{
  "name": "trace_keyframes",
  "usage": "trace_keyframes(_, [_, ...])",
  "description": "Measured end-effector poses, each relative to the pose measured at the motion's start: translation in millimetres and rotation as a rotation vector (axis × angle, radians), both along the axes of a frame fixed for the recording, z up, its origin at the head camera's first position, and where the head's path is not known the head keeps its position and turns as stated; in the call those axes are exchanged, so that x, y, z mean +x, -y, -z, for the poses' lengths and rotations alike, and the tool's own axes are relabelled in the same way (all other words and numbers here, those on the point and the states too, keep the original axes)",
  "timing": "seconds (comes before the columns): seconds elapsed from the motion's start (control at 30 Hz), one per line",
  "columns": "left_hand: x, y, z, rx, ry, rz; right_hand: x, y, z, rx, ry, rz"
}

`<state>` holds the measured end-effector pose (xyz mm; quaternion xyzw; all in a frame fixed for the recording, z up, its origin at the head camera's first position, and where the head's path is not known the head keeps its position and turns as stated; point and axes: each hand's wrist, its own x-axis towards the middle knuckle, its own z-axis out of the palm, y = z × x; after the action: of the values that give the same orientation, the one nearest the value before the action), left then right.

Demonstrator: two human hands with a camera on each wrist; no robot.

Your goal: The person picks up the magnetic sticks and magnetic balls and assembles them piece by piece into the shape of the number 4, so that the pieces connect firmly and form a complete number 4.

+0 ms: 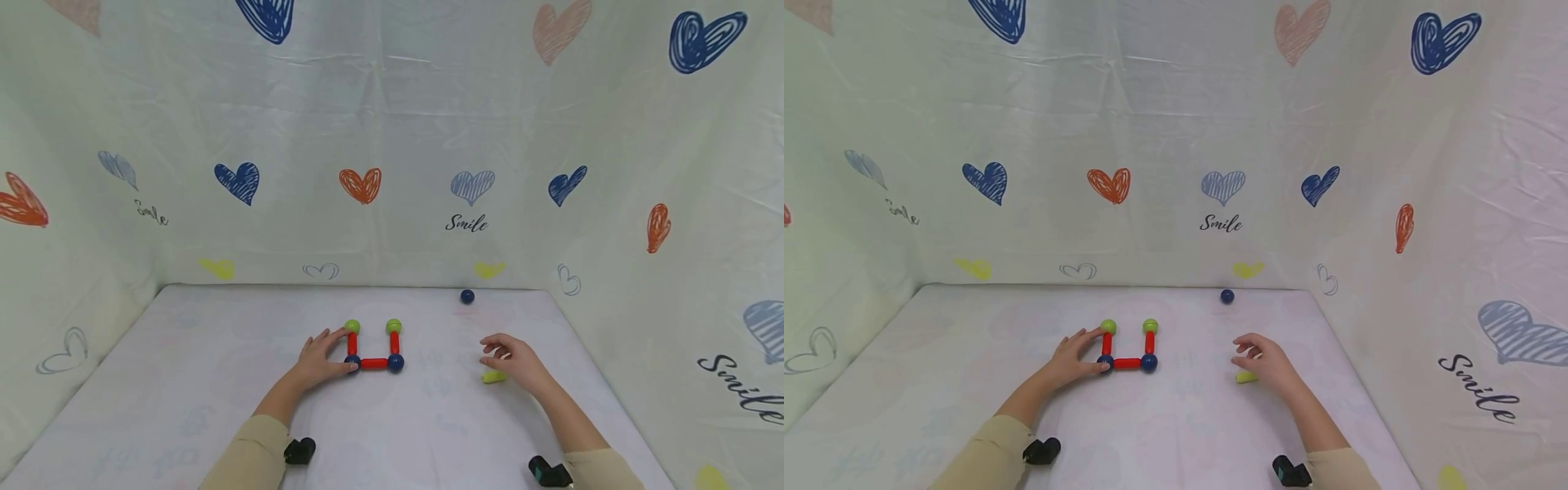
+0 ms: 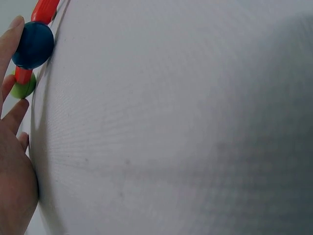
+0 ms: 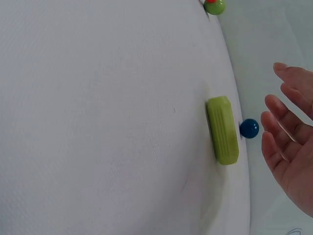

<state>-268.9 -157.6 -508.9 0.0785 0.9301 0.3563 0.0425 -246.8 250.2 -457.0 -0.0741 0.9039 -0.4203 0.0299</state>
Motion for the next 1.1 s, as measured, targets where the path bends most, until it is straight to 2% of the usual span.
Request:
trace_keyframes(0.1, [0.3,-0.3,-0.3,-0.002,0.002,0.000,0.6,-6,1.0,0.005,0.026,0.000])
trace_keyframes(0.53, [1.6,-1.2,-3.7,0.002,0.011,-0.004,2.6,-19,10.1,0.048,0.050,-0.095])
trace_keyframes(0.87, [1.9,-1.2,-6.6,-0.001,0.025,-0.010,-3.5,-23,24.3,0.089,0.058,-0.090])
trace_keyframes(1.1, [1.7,-1.0,-6.0,0.000,0.026,-0.011,-3.9,-22,24.1,0.102,0.078,-0.113])
